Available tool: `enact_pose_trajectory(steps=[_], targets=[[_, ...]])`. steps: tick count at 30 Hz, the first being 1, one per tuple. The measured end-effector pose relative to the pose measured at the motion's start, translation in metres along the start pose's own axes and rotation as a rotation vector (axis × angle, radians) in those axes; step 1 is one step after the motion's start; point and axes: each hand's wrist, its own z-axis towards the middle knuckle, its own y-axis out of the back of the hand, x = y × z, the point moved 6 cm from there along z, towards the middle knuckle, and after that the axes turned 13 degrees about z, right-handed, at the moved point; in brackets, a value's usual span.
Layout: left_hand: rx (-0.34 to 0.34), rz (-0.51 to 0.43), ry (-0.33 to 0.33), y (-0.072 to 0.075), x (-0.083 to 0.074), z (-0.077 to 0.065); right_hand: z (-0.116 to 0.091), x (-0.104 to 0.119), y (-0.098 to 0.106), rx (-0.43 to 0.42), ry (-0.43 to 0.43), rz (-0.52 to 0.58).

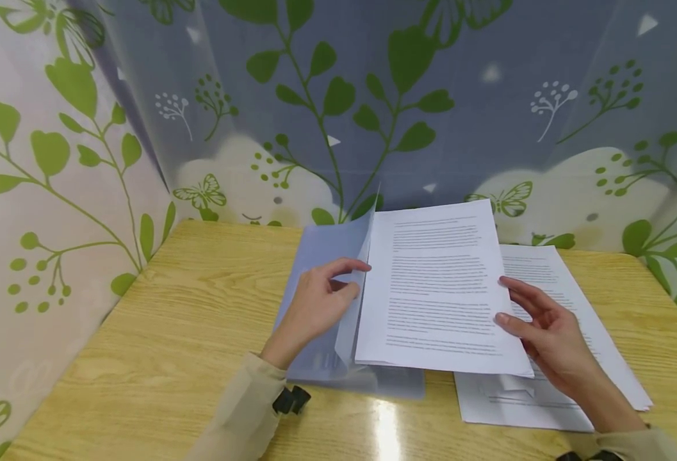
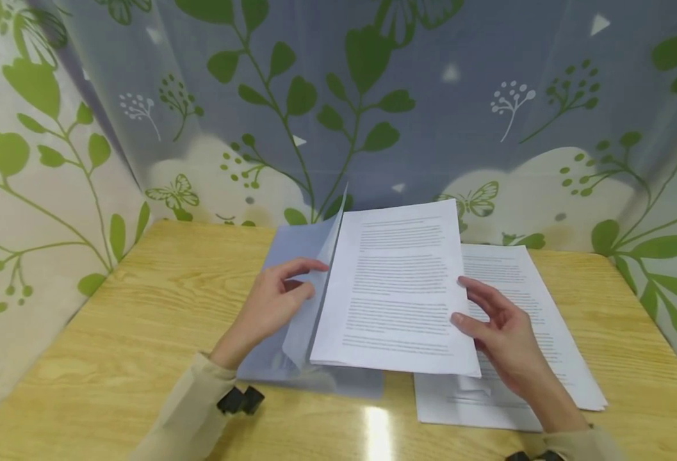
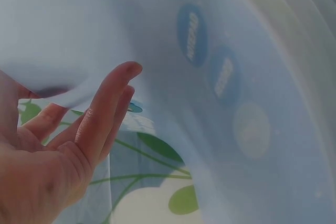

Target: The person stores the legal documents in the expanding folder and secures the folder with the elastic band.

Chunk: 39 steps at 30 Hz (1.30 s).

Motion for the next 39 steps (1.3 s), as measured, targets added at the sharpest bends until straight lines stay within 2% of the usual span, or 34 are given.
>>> enact_pose_trajectory(steps=[22, 29, 39], targets=[[0.011, 0.005, 0.013, -0.002, -0.001, 0.000, 0.010, -0.003, -0.011, -0.059, -0.084, -0.126], [0.006, 0.006, -0.007, -0.002, -0.001, 0.001, 0.014, -0.001, -0.016, -0.053, -0.087, -0.144], [0.013, 0.007, -0.001, -0.001, -0.002, 0.000, 0.024, -0.003, -0.029, -0.017, -0.095, -0.172]])
